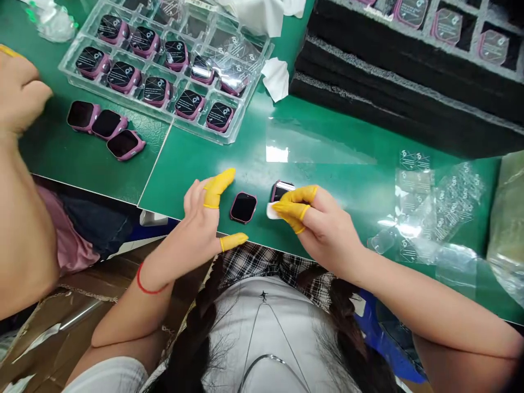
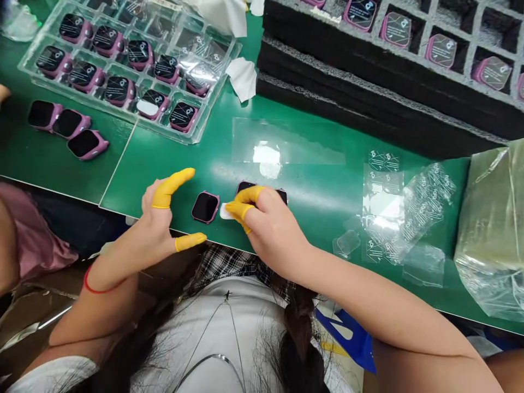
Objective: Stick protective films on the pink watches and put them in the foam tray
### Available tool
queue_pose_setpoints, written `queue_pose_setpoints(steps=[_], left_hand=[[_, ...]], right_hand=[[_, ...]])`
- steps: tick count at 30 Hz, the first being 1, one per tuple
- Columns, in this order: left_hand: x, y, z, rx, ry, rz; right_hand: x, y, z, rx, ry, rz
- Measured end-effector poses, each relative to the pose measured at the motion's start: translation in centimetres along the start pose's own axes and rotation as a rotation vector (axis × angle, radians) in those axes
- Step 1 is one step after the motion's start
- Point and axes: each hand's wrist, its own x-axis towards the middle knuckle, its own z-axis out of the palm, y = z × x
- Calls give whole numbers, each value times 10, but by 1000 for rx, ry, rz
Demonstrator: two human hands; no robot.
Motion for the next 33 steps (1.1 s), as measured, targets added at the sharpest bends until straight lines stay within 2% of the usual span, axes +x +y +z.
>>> queue_pose_setpoints(steps=[2,6,11,16,20,23,26,30,33], left_hand=[[3,-12,-2,-44,-52,101],[7,-20,6,-31,10,131],[5,-17,9,-105,5,93],[7,-16,8,-83,29,98],[6,-17,10,-101,39,104],[5,-17,8,-150,23,86],[11,-19,7,-204,3,70],[36,-19,10,-266,27,83],[57,-21,-3,-176,8,174]], right_hand=[[14,-1,17,-16,-6,-54],[28,-8,44,-114,-112,-92],[11,-16,40,-69,-196,-226],[16,-5,41,-120,-108,-128],[20,-10,46,-79,-167,-192],[6,-18,40,-6,-203,-189],[-13,-24,23,81,-188,-162],[-29,-26,0,156,-147,-106],[-36,-25,-10,130,-118,-63]])
